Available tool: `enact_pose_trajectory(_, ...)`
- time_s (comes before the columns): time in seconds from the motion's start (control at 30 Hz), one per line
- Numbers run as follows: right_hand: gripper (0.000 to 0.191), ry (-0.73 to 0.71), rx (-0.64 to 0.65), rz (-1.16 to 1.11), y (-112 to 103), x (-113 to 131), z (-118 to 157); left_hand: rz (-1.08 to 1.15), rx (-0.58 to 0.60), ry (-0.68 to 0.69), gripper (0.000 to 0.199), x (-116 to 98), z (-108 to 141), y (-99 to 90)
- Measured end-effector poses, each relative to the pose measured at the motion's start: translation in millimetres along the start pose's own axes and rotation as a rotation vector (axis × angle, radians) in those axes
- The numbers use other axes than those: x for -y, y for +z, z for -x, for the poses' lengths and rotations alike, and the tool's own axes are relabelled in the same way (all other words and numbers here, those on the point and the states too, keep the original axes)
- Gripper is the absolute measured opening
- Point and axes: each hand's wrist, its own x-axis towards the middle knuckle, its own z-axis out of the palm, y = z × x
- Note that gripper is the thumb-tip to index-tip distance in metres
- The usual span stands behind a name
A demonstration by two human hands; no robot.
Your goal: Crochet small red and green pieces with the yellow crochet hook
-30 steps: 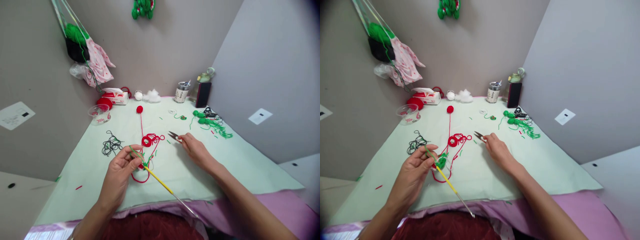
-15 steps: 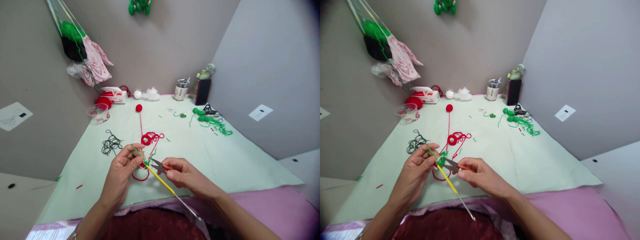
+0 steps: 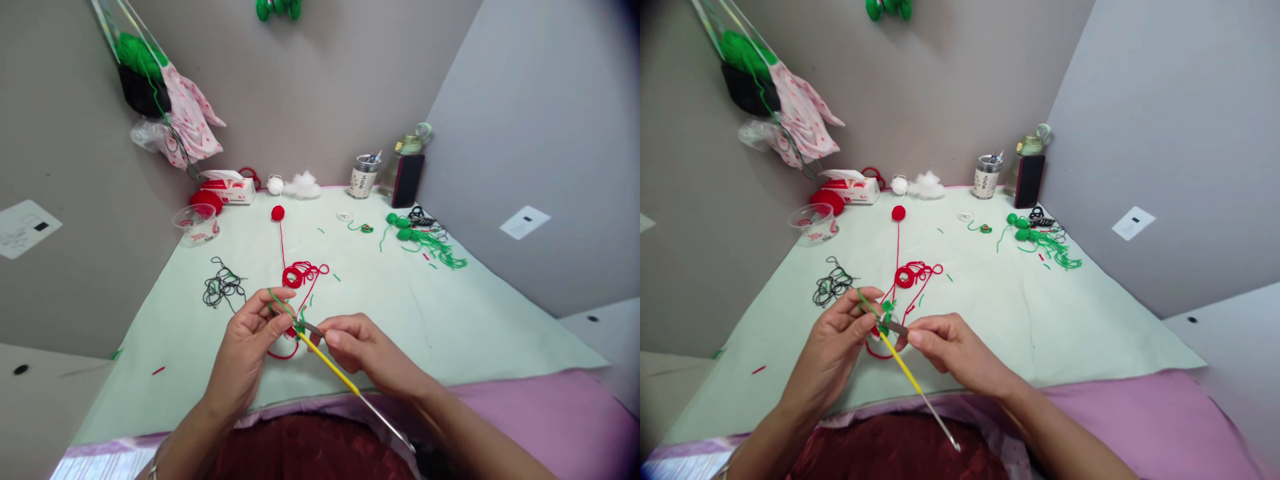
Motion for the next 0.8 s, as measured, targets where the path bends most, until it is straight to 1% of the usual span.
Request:
enact_pose_trajectory(0.17, 0.053, -0.006, -0.015, -0.001, 5.6, -4.6, 2.8, 0.028, -0.012, -0.013, 0.028, -0.5, 1.1, 2.3)
enact_pose_trajectory(0.27, 0.055, -0.014, -0.04, -0.038, 6.8, -6.2, 2.0, 0.038, -0.012, -0.018, 0.027, 0.8, 1.0, 2.4)
enact_pose_trajectory(0.3, 0.055, -0.026, -0.063, -0.042, 4.1, -5.8, 1.2, 0.04, -0.013, -0.019, 0.027, 1.3, 1.0, 2.1)
enact_pose_trajectory(0.37, 0.056, -0.082, -0.165, 0.025, -7.2, -3.6, -1.3, 0.046, -0.021, -0.025, 0.027, 2.1, 0.8, 1.5)
enact_pose_trajectory(0.4, 0.056, -0.131, -0.254, 0.109, -15.1, -2.1, -2.7, 0.05, -0.029, -0.032, 0.027, 2.4, 0.7, 1.4)
enact_pose_trajectory(0.43, 0.054, -0.192, -0.363, 0.25, -23.6, -0.6, -4.2, 0.052, -0.039, -0.039, 0.027, 2.5, 0.5, 1.7)
enact_pose_trajectory(0.47, 0.051, -0.251, -0.478, 0.447, -31.5, 0.5, -5.5, 0.054, -0.05, -0.046, 0.027, 2.7, 0.3, 2.4)
enact_pose_trajectory(0.5, 0.047, -0.342, -0.6, 0.655, -37.6, 1.1, -6.3, 0.056, -0.059, -0.052, 0.027, 2.9, 0.0, 3.5)
enact_pose_trajectory(0.53, 0.047, -0.435, -0.688, 0.83, -41.1, 1.0, -6.5, 0.059, -0.067, -0.056, 0.026, 3.1, -0.4, 5.1)
enact_pose_trajectory(0.57, 0.05, -0.522, -0.723, 0.959, -41.3, 0.2, -5.9, 0.063, -0.069, -0.062, 0.026, 3.6, -0.8, 7.1)
enact_pose_trajectory(0.6, 0.053, -0.604, -0.696, 1.03, -38.1, -0.9, -4.5, 0.069, -0.065, -0.068, 0.026, 4.3, -1.3, 9.3)
enact_pose_trajectory(0.67, 0.058, -0.712, -0.462, 1.02, -23.7, -3.6, 0.4, 0.083, -0.047, -0.082, 0.025, 6.5, -2.0, 13.5)
enact_pose_trajectory(0.7, 0.057, -0.768, -0.375, 0.978, -14.4, -4.7, 3.2, 0.091, -0.037, -0.089, 0.025, 8.0, -2.2, 15.1)
enact_pose_trajectory(0.73, 0.05, -0.78, -0.331, 0.924, -5.1, -5.5, 5.7, 0.098, -0.027, -0.096, 0.025, 9.7, -2.1, 16.2)
enact_pose_trajectory(0.77, 0.039, -0.776, -0.328, 0.866, 3.0, -6.0, 7.3, 0.106, -0.014, -0.106, 0.026, 11.4, -1.8, 16.7)
enact_pose_trajectory(0.8, 0.034, -0.768, -0.352, 0.797, 9.5, -6.2, 7.9, 0.113, 0.003, -0.117, 0.027, 13.0, -1.4, 16.7)
